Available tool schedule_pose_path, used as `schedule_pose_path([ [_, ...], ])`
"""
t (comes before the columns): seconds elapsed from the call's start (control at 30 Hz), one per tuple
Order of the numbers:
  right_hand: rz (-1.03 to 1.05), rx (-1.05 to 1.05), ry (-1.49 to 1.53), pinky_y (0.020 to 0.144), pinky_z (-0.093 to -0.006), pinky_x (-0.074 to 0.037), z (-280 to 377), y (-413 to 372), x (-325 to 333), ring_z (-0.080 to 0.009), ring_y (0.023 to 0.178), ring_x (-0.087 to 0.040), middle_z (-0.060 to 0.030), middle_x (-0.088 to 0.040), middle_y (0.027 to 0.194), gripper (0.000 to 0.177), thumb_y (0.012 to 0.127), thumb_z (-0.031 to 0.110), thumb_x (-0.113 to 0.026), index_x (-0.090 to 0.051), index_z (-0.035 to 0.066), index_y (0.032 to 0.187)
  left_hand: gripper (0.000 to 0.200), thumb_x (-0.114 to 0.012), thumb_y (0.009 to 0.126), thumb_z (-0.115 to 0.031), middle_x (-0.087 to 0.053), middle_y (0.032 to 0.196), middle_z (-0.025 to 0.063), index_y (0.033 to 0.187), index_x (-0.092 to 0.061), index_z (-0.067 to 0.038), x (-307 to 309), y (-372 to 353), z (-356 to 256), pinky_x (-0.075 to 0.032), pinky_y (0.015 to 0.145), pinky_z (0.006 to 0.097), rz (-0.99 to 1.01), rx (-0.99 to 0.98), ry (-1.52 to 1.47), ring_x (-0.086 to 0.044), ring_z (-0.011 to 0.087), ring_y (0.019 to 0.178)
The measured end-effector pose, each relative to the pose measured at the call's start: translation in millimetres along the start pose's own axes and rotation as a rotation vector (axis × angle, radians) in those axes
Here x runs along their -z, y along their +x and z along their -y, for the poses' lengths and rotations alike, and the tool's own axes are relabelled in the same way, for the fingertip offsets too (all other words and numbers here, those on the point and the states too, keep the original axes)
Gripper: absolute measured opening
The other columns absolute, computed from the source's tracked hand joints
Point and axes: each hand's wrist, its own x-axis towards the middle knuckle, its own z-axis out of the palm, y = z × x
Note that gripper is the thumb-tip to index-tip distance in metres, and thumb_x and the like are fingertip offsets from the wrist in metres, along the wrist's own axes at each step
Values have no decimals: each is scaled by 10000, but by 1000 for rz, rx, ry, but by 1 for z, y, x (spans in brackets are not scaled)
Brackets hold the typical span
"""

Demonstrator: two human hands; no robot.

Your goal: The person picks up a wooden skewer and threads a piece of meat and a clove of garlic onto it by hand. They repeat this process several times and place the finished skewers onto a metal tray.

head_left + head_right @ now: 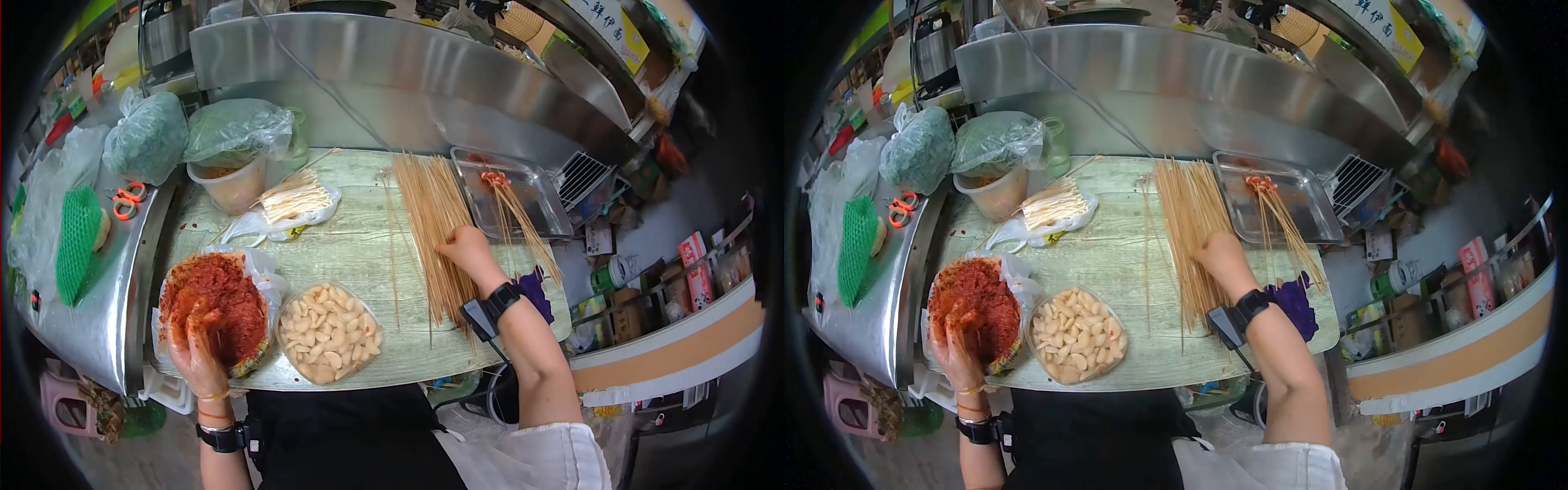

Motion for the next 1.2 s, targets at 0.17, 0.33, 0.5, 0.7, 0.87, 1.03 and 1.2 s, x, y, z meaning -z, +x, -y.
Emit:
schedule_pose_path([
  [0.17,257,-97,-11,510,-286,-484,-19,27,-8,-161,500,-611,-122,-649,621,214,718,190,-757,-680,-8,745,363,-463,968,-163,-565,1186,150,1271,-440,34,0,0,-2,-484,866,319,34,11,30,-589,211,1004],
  [0.33,342,-399,469,421,-232,-408,-21,17,13,-98,423,-527,-43,-581,531,190,825,187,-683,-669,25,725,366,-463,972,-178,-572,1178,147,1270,-440,35,-2,-1,-5,-486,857,315,36,-10,70,-597,206,986],
  [0.5,329,-377,529,418,-227,-405,-22,12,22,-86,455,-537,-29,-584,567,222,892,171,-579,-647,29,736,355,-462,974,-166,-572,1183,143,1269,-438,32,-3,-1,-1,-489,847,309,7,-5,12,-602,202,973],
  [0.7,303,-406,1031,469,-223,-506,2,-14,61,-143,563,-637,-44,-617,752,179,912,205,-540,-561,56,1010,255,-482,948,-98,-615,1091,84,1167,-539,20,-3,1,-5,-471,784,258,-59,9,120,-591,139,905],
  [0.87,-19,-43,1527,477,-162,-361,36,-46,69,-52,558,-479,-27,-598,841,166,926,185,-552,-565,66,1040,240,-506,938,-85,-621,1085,96,1153,-541,15,3,3,-2,-486,795,270,-50,46,-5,-621,160,907],
  [1.03,-288,159,1525,564,-220,-445,109,-86,75,-107,639,-534,-89,-545,933,188,962,166,-477,-515,21,1076,325,-529,925,-82,-615,1091,127,1226,-502,36,22,18,-27,-536,745,300,-80,140,-317,-622,177,862],
  [1.2,-105,341,1355,595,-233,-472,159,-119,49,-132,648,-577,-92,-537,916,127,955,118,-473,-519,19,1019,252,-554,883,-32,-654,983,107,1107,-590,76,46,22,-48,-509,723,256,-61,118,130,-615,139,813],
])
